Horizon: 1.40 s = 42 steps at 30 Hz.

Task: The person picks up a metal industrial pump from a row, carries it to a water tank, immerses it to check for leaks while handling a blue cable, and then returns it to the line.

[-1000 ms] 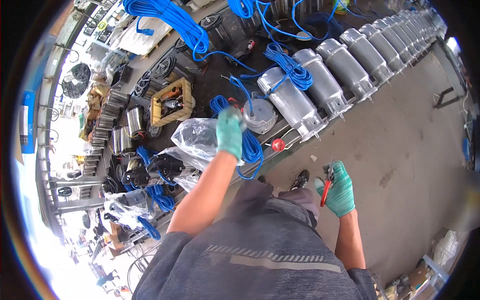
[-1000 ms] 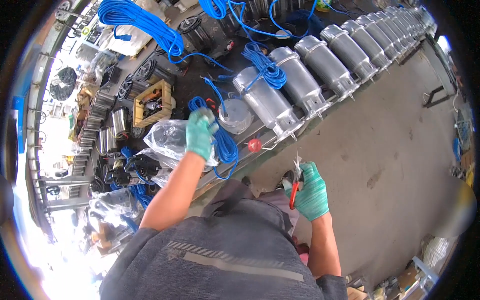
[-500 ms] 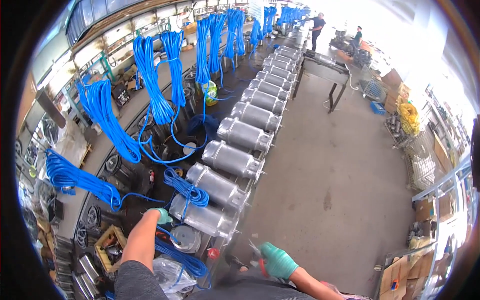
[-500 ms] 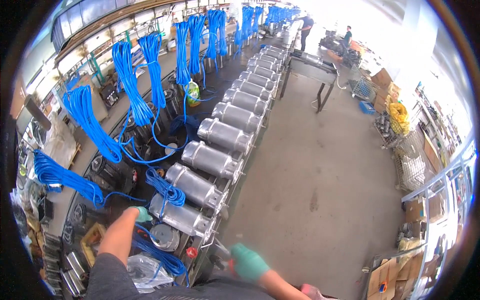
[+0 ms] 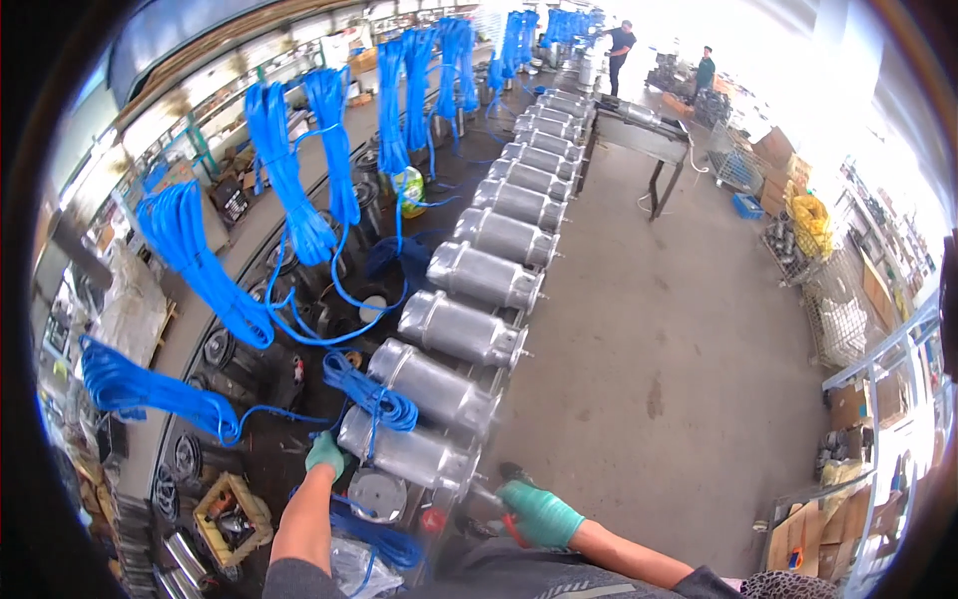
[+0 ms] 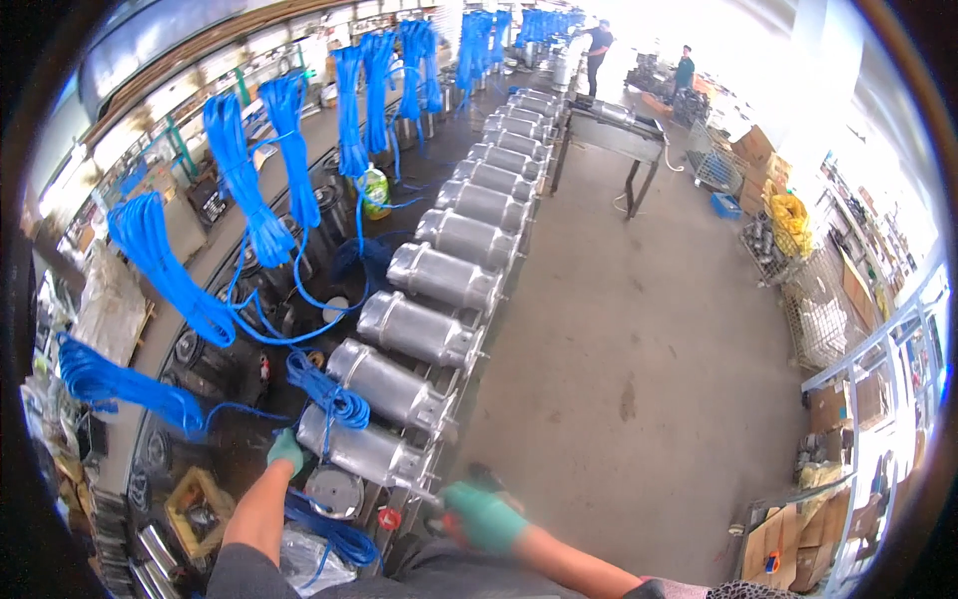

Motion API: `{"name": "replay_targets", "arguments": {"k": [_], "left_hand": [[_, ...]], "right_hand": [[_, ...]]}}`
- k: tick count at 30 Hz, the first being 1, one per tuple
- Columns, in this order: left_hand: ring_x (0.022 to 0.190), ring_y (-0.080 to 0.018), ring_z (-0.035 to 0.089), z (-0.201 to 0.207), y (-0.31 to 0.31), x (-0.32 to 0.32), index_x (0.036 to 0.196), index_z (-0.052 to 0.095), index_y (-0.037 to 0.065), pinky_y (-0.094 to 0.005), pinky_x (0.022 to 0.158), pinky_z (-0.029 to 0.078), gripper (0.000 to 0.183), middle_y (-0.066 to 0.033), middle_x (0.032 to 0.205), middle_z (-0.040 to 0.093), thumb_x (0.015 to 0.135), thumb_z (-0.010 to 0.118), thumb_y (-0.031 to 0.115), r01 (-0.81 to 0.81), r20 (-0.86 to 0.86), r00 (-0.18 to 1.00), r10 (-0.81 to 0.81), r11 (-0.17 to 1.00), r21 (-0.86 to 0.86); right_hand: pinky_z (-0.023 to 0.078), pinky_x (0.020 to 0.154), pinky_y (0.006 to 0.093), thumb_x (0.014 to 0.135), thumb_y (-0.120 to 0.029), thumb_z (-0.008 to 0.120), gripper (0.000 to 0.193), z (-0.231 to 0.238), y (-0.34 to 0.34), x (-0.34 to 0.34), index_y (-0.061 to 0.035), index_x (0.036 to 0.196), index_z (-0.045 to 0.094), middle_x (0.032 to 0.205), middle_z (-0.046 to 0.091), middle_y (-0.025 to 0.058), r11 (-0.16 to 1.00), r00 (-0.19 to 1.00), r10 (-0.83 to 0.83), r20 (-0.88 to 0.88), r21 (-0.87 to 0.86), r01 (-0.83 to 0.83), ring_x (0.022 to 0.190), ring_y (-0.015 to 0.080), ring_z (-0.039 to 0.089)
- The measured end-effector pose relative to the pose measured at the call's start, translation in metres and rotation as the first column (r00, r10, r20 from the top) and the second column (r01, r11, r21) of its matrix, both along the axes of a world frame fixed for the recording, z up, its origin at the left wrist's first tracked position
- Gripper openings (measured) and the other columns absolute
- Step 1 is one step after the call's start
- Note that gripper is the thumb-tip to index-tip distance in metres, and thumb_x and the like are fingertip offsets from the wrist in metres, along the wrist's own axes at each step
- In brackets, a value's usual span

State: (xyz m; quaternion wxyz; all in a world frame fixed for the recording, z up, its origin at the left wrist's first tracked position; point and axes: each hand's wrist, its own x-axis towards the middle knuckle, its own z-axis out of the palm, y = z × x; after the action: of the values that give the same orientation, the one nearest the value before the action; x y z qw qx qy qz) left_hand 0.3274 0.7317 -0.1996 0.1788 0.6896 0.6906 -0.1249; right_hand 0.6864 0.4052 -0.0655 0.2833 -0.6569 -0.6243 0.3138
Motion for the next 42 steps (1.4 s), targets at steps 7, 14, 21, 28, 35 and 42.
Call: {"name": "replay_targets", "arguments": {"k": [7, 14, 21, 28, 35, 42], "left_hand": [[0.143, -0.0369, 0.045, -0.027, 0.001, -0.02, 0.15, 0.043, 0.005, -0.0433, 0.111, 0.048, 0.079, -0.0245, 0.16, 0.035, 0.085, 0.079, 0.031, 0.166, -0.124, 0.98, -0.155, 0.983, 0.08], [0.138, -0.0327, 0.05, -0.032, 0.018, 0.005, 0.139, 0.062, 0.018, -0.0451, 0.112, 0.044, 0.051, -0.0169, 0.154, 0.048, 0.089, 0.07, 0.02, 0.392, -0.21, 0.881, -0.424, 0.903, -0.176], [0.146, -0.0364, 0.04, 0.032, -0.004, 0.007, 0.138, 0.062, 0.008, -0.0538, 0.117, 0.036, 0.049, -0.018, 0.157, 0.043, 0.091, 0.062, 0.024, 0.488, -0.332, 0.838, -0.433, 0.867, 0.1], [0.114, -0.0436, 0.065, 0.038, -0.015, -0.079, 0.12, 0.069, 0.007, -0.0486, 0.096, 0.054, 0.03, -0.0224, 0.118, 0.07, 0.091, 0.062, 0.013, -0.367, 0.193, 0.922, 0.336, 0.916, 0.161], [0.123, -0.0376, 0.062, 0.05, -0.002, -0.019, 0.137, 0.063, 0.01, -0.0456, 0.104, 0.05, 0.05, -0.0159, 0.136, 0.066, 0.088, 0.069, 0.021, 0.275, 0.092, 0.961, -0.26, 0.914, -0.299], [0.11, -0.0397, 0.067, -0.005, 0.009, -0.006, 0.119, 0.075, 0.012, -0.046, 0.095, 0.054, 0.04, -0.017, 0.118, 0.072, 0.087, 0.072, 0.036, 0.418, 0.128, 0.908, -0.399, 0.848, -0.326]], "right_hand": [[0.053, 0.073, 0.0492, 0.088, -0.019, 0.069, 0.02, 0.003, 0.049, 0.038, -0.0061, 0.101, 0.06, 0.097, 0.063, 0.0165, 0.971, 0.97, 0.235, -0.058, 0.052, -0.232, 0.085, 0.04, 0.066], [0.053, 0.076, 0.0484, 0.088, -0.015, 0.069, 0.018, 0.005, 0.079, 0.078, -0.0062, 0.101, 0.062, 0.101, 0.064, 0.017, 0.952, 0.952, 0.29, -0.097, -0.073, -0.297, 0.087, 0.0403, 0.067], [0.053, 0.071, 0.049, 0.081, -0.015, 0.072, 0.014, 0.007, 0.101, 0.09, -0.0074, 0.09, 0.066, 0.09, 0.065, 0.0182, 0.918, 0.919, 0.337, -0.205, -0.143, -0.369, 0.083, 0.04, 0.066], [0.055, 0.074, 0.0368, 0.084, -0.012, 0.082, 0.028, 0.015, 0.107, 0.073, -0.0061, 0.107, 0.066, 0.094, 0.066, 0.0126, 0.916, 0.902, 0.335, -0.273, -0.132, -0.38, 0.081, 0.031, 0.067], [0.054, 0.079, 0.0337, 0.086, 0.0, 0.073, 0.024, 0.007, 0.096, 0.058, -0.0051, 0.108, 0.067, 0.097, 0.068, 0.0107, 0.928, 0.903, 0.244, -0.355, -0.186, -0.324, 0.086, 0.0231, 0.069], [0.054, 0.082, 0.0339, 0.084, 0.009, 0.061, 0.036, 0.004, 0.078, 0.033, -0.0076, 0.114, 0.069, 0.1, 0.07, 0.0128, 0.917, 0.909, 0.262, -0.325, -0.209, -0.339, 0.089, 0.0252, 0.069]]}}
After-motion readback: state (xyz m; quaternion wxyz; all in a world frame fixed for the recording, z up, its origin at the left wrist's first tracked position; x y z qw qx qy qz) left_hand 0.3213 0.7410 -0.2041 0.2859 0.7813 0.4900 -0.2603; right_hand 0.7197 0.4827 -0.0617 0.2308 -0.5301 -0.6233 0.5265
